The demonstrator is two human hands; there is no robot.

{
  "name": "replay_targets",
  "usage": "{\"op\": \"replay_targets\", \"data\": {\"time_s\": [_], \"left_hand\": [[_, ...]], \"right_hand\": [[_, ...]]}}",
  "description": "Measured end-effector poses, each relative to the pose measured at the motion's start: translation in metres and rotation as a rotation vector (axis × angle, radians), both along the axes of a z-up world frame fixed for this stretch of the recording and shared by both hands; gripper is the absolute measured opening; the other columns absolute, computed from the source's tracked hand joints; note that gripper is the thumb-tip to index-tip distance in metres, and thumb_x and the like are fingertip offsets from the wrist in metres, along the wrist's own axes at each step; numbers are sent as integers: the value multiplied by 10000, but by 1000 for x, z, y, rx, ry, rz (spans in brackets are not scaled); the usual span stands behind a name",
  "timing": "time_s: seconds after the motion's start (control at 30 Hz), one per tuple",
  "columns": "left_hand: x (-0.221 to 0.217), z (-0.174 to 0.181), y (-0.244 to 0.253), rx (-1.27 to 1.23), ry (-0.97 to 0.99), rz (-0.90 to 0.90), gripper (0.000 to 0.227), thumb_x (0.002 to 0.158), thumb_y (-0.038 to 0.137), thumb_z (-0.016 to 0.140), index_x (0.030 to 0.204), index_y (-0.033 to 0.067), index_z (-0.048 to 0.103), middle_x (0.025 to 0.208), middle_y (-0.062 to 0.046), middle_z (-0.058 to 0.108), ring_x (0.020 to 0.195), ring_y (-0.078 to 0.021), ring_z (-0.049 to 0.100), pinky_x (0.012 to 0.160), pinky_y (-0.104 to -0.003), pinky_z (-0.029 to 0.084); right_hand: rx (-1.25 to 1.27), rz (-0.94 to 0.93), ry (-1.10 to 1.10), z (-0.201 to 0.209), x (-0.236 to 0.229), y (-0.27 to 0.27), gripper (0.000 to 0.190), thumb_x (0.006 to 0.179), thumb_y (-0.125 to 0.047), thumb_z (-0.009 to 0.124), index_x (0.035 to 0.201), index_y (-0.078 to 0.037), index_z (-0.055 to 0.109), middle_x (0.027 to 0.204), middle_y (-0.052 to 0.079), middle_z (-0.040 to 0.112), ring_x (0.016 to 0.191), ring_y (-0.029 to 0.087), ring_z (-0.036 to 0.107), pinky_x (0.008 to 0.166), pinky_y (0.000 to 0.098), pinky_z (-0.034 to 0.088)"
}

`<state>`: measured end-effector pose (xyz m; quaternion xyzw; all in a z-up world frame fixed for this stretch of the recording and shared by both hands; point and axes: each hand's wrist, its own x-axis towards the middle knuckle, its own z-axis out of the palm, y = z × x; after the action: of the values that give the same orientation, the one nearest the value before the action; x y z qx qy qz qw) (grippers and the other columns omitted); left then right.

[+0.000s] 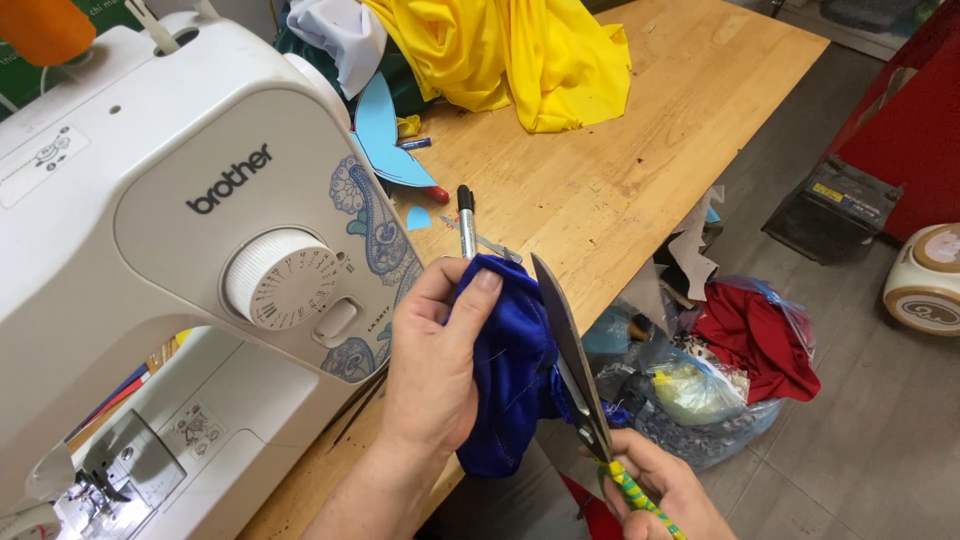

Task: The person uses a pair of scissors to cut a piece of blue fabric on a wooden table. They hold the fabric with one hand while cutting with the other, trimming the edges and shaping the material.

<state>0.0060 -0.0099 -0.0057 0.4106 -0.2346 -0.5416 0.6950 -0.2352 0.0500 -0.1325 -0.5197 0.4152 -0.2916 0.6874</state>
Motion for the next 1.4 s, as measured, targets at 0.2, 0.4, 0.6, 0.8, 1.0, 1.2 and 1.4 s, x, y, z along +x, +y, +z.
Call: {"op": "replay_targets", "data": {"time_s": [0.2, 0.4, 0.6, 0.8, 1.0, 1.2, 1.4], "left_hand": [[4, 9, -7, 15, -36, -62, 107, 970, 61, 632, 905, -22, 609, 740, -222, 747, 542, -281, 721, 545, -388, 643], [5, 6, -13, 28, -101, -62, 115, 971, 64, 655, 890, -17, 638, 723, -144, 719, 586, -220, 713, 598, -343, 657], [2, 5, -15, 13, -85, -57, 94, 958, 68, 670, 911, -10, 649, 732, -170, 741, 582, -234, 728, 584, -349, 654], [1, 4, -14, 31, -70, -33, 118, 971, 76, 658, 886, 2, 622, 679, -187, 733, 524, -244, 711, 537, -347, 633], [1, 5, -16, 41, -106, -38, 111, 971, 84, 671, 904, -2, 651, 668, -137, 715, 520, -200, 690, 514, -327, 628], [9, 6, -20, 21, -239, -72, 142, 969, 78, 678, 840, 44, 629, 638, -46, 652, 518, -124, 632, 526, -248, 561], [18, 12, -22, 65, -335, -141, 111, 957, 90, 696, 863, 38, 667, 693, -51, 693, 573, -84, 615, 552, -214, 537]], "right_hand": [[154, -32, 30, -2, -8, -4, 812, 733, -600, 676, 1256, 13, 778, 673, 51, 442, 564, 156, 379, 596, 322, 294], [70, -18, -62, -6, -13, -7, 944, 666, -675, 782, 1286, 35, 728, 597, 38, 462, 532, 123, 398, 534, 293, 283], [39, 107, -37, 0, -12, -15, 1013, 719, -748, 678, 1421, -19, 635, 663, 68, 538, 606, 149, 526, 629, 300, 383], [124, 11, -74, -17, -10, -11, 1100, 680, -756, 693, 1434, 43, 662, 642, 80, 512, 594, 185, 524, 622, 342, 398], [73, -36, -31, -29, -14, -8, 876, 644, -575, 858, 1249, 48, 743, 609, 56, 495, 537, 124, 408, 537, 305, 295], [58, -54, 122, -18, -16, -11, 892, 600, -649, 789, 1200, 10, 812, 569, 81, 499, 506, 136, 389, 519, 311, 270], [63, 25, 256, 2, -17, -20, 828, 642, -600, 740, 1290, -87, 779, 594, 82, 535, 534, 158, 469, 560, 320, 348]]}}
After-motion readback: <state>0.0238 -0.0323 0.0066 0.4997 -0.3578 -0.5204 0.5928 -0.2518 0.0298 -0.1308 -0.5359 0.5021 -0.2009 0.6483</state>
